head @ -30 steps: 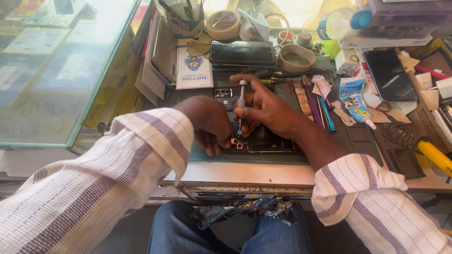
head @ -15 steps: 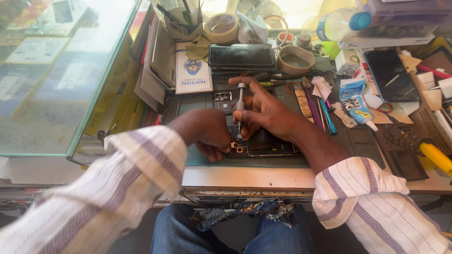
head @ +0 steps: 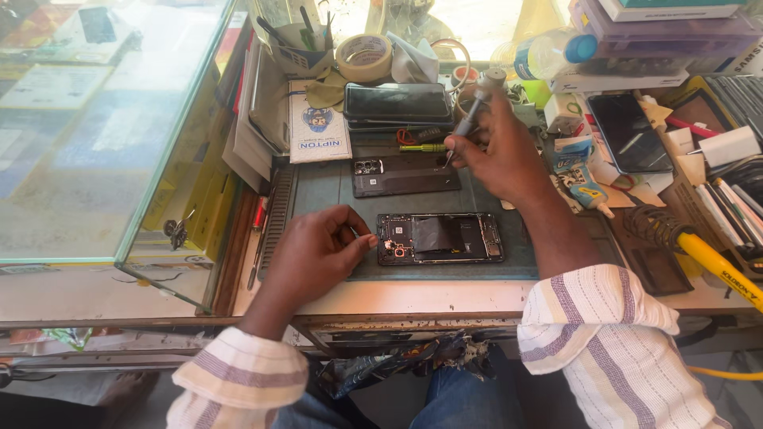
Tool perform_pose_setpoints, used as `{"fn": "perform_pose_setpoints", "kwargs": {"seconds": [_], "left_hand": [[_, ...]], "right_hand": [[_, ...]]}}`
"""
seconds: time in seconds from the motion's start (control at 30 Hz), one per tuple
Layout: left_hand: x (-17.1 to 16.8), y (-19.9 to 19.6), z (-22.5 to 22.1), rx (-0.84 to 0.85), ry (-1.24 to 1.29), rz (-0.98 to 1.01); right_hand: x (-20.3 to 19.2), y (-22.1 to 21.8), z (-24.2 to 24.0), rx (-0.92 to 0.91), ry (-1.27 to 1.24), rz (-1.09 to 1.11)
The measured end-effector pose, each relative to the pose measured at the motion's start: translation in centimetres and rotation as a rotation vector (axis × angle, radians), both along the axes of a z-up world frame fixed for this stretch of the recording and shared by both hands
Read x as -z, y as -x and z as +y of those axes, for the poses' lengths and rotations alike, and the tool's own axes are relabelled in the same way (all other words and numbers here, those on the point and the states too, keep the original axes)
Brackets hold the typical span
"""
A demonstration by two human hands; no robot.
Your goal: The person removes a battery from a disassembled smartphone and places it on the workbench. They then open a new battery package, remove the replacement battery, and install it into the phone's chassis. Finally, they use a screwdriver to secure the internal components.
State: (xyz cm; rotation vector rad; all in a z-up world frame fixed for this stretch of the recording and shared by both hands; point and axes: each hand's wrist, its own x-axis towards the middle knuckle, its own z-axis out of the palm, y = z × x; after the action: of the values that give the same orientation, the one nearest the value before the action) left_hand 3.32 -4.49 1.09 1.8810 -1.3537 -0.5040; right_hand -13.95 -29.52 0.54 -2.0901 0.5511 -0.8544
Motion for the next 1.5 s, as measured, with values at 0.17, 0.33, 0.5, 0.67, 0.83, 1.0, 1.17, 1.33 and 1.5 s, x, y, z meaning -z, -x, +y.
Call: {"fn": "perform_pose_setpoints", "kwargs": {"seconds": [0.17, 0.33, 0.5, 0.67, 0.83, 1.0, 1.17, 1.33, 1.5], "left_hand": [[0.7, 0.3, 0.4, 0.0, 0.143, -0.04], [-0.5, 1.1, 0.8, 0.006, 0.051, -0.078], [-0.6, 1.4, 0.3, 0.021, -0.025, -0.314], [-0.2, 0.7, -0.6, 0.105, -0.03, -0.35], [-0.3, 0.2, -0.9, 0.137, -0.028, -0.309], [-0.2, 0.6, 0.0, 0.088, 0.073, -0.262], [-0.7, 0.5, 0.2, 0.104, 0.152, 0.033], [-1.2, 0.5, -0.2, 0.212, 0.257, 0.359], [-0.4, 1.2, -1.1, 0.257, 0.382, 0.67]], "right_hand": [[1.4, -0.2, -0.7, -0.024, -0.099, 0.011], [2.3, -0.4, -1.1, -0.062, -0.153, 0.026], [2.3, -0.5, -1.1, -0.037, -0.184, 0.033], [1.3, -0.4, -0.4, -0.032, -0.158, 0.024], [-0.5, 0.2, 1.0, 0.004, 0.124, 0.226], [-0.8, 0.3, 2.1, -0.288, 0.15, 0.188], [-2.0, 0.0, 4.3, -0.404, 0.266, 0.139], [-2.5, 0.0, 4.8, -0.272, -0.074, 0.308], [-2.2, 0.8, 3.6, -0.253, -0.099, 0.11]]}}
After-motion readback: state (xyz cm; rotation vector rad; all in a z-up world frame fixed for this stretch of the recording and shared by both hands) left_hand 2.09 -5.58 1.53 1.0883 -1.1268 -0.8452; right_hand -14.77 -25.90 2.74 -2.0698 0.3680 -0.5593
